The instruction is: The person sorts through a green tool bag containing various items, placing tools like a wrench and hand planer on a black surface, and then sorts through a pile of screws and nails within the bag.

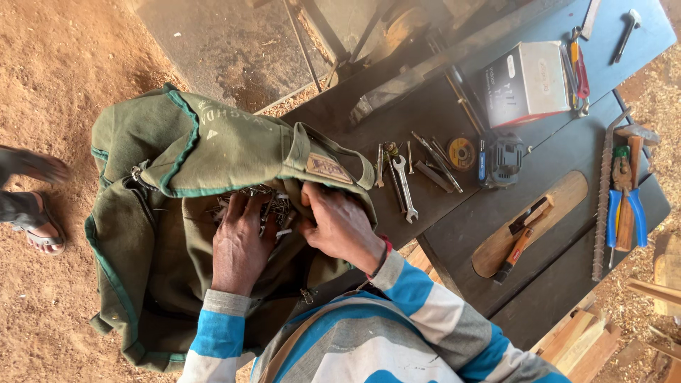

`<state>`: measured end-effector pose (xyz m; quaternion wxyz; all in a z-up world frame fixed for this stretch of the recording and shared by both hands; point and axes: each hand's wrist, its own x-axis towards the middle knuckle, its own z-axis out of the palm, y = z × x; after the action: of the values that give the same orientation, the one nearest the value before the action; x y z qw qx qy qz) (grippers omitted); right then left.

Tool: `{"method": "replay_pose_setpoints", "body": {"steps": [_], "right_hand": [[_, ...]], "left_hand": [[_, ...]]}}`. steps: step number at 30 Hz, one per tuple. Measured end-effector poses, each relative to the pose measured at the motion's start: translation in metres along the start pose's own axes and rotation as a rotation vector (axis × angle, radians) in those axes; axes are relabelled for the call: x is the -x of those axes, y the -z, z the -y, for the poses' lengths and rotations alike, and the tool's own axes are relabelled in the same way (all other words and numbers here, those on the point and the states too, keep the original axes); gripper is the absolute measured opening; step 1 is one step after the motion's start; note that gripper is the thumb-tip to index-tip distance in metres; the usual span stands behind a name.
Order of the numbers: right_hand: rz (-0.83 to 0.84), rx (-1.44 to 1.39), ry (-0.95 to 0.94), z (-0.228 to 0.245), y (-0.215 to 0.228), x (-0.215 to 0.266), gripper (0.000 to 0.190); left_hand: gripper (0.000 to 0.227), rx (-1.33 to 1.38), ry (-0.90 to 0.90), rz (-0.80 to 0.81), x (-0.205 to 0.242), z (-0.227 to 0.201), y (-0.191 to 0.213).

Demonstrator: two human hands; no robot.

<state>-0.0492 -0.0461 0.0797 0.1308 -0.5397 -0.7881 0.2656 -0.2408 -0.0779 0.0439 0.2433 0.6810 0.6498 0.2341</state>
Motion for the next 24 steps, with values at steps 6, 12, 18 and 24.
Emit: {"method": "replay_pose_setpoints", "body": {"steps": [6,12,18,24], "right_hand": [[0.012,0.048,-0.080,-0.040,0.028,0.014,0.038],[-0.001,0.147,-0.215,-0.096,0.073,0.031,0.034],[0.107,-0.053,-0.146,-0.116,0.129,0.041,0.046],[-0.018,0.253,-0.266,-0.101,0.090,0.033,0.031]], "left_hand": [[0.044,-0.262,-0.191,0.039,0.008,0.017,-0.067],[0.041,-0.099,-0.287,0.068,-0.006,-0.028,-0.101],[0.036,0.388,-0.221,0.069,-0.053,-0.058,-0.034],[0.052,0.143,-0.208,0.018,-0.093,-0.048,-0.005]]}}
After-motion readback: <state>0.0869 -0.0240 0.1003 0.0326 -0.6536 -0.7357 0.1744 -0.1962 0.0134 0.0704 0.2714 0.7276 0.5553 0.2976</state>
